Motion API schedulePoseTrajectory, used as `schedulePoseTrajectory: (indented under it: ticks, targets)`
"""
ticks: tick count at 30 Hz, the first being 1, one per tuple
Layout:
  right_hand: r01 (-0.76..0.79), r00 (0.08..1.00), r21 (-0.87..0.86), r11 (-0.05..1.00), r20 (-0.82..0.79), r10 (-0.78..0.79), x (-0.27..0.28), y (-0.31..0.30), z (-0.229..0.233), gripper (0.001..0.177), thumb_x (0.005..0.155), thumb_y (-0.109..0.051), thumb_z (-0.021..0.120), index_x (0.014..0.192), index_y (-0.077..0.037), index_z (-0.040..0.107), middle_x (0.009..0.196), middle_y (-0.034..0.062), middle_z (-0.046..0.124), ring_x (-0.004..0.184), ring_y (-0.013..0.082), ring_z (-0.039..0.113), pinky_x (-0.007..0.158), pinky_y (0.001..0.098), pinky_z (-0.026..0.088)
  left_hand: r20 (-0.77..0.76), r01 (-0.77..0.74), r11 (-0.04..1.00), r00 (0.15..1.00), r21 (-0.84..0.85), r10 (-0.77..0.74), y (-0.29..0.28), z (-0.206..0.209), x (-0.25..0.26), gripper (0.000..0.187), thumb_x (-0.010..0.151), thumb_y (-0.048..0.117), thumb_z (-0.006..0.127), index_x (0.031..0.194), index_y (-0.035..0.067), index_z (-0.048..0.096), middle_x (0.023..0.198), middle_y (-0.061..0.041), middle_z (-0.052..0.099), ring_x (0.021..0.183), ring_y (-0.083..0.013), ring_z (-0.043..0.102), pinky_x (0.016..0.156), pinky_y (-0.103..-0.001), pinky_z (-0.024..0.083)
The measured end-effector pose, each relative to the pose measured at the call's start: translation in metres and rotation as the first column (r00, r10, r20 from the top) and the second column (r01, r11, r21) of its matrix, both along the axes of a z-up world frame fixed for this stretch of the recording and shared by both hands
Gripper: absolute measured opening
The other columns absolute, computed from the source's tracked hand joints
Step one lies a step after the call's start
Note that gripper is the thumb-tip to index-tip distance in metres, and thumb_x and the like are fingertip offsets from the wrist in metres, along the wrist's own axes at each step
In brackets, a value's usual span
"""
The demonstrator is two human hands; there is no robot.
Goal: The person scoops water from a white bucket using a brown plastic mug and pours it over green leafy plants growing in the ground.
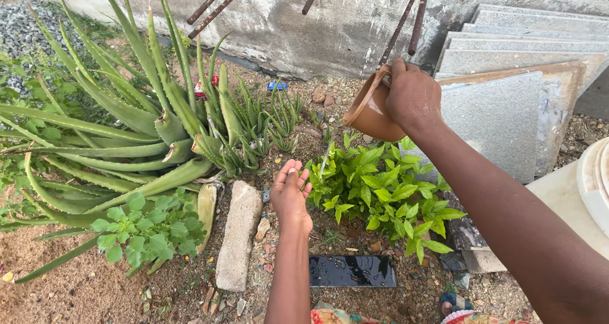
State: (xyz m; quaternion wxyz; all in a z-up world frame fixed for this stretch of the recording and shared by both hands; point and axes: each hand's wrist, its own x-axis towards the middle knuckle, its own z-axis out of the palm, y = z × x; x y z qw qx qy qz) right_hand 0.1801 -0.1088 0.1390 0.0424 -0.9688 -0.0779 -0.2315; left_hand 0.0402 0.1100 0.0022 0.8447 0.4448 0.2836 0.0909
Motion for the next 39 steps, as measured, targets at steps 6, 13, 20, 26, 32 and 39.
schedulePoseTrajectory:
  ticks: [6, 13, 20, 26, 32, 39]
  targets:
    - [0.049, 0.995, -0.046, 0.998, -0.089, -0.053, 0.003, 0.004, 0.005, 0.027, 0.097, -0.018, 0.064, 0.119, -0.003, 0.061, 0.099, 0.025, 0.07, 0.093, 0.0408, 0.071, 0.078, 0.0527, 0.056, -0.004, 0.012, 1.0, 1.0, -0.005, -0.012, -0.002, -0.001, 0.002, 0.032, 0.102, 0.015, 0.056, 0.131, 0.007, 0.067, 0.127, -0.007, 0.073, 0.105, -0.0169, 0.072, 0.073, -0.028, 0.056]
    - [0.08, 0.983, -0.034, 0.996, -0.163, -0.084, 0.006, 0.011, 0.016, 0.028, 0.098, -0.022, 0.066, 0.116, -0.002, 0.061, 0.1, 0.0247, 0.069, 0.092, 0.0403, 0.072, 0.077, 0.0529, 0.056, 0.008, 0.025, 1.0, 1.0, -0.017, -0.025, -0.004, -0.002, 0.003, 0.033, 0.102, 0.016, 0.056, 0.132, 0.007, 0.067, 0.126, -0.007, 0.074, 0.105, -0.0168, 0.072, 0.074, -0.027, 0.057]
    - [0.025, 0.998, -0.046, 0.999, -0.053, -0.027, 0.015, 0.011, 0.014, 0.028, 0.092, -0.019, 0.069, 0.111, 0.0, 0.062, 0.1, 0.0239, 0.07, 0.095, 0.0424, 0.07, 0.079, 0.0536, 0.054, 0.007, 0.036, 0.999, 0.999, -0.016, -0.036, -0.005, -0.002, 0.004, 0.033, 0.102, 0.017, 0.056, 0.132, 0.008, 0.067, 0.124, -0.007, 0.074, 0.103, -0.0162, 0.072, 0.074, -0.028, 0.057]
    - [0.024, 0.999, -0.054, 0.998, -0.033, -0.026, 0.032, 0.01, 0.018, 0.026, 0.094, -0.018, 0.068, 0.111, 0.001, 0.063, 0.099, 0.0257, 0.07, 0.092, 0.043, 0.07, 0.079, 0.0535, 0.055, 0.009, 0.054, 0.998, 0.998, -0.017, -0.054, -0.005, -0.001, 0.003, 0.033, 0.103, 0.017, 0.055, 0.133, 0.009, 0.066, 0.125, -0.006, 0.074, 0.103, -0.0152, 0.071, 0.075, -0.027, 0.056]
    - [0.049, 0.996, -0.041, 0.998, -0.073, -0.052, 0.037, 0.016, 0.033, 0.033, 0.096, -0.025, 0.068, 0.114, 0.002, 0.064, 0.092, 0.0229, 0.07, 0.08, 0.0364, 0.071, 0.072, 0.0518, 0.056, -0.027, 0.066, 0.998, 0.997, -0.013, -0.066, -0.007, 0.005, 0.003, 0.033, 0.103, 0.016, 0.055, 0.132, 0.009, 0.067, 0.124, -0.006, 0.074, 0.103, -0.0135, 0.071, 0.076, -0.027, 0.056]
    - [0.081, 0.997, -0.078, 0.994, -0.014, -0.082, 0.05, 0.011, 0.041, 0.035, 0.097, -0.032, 0.068, 0.11, 0.0, 0.063, 0.088, 0.0215, 0.069, 0.074, 0.0339, 0.07, 0.064, 0.0512, 0.055, -0.038, 0.071, 0.997, 0.997, 0.001, -0.071, -0.009, 0.007, 0.003, 0.033, 0.103, 0.015, 0.055, 0.132, 0.009, 0.067, 0.123, -0.006, 0.075, 0.102, -0.0139, 0.07, 0.075, -0.027, 0.056]
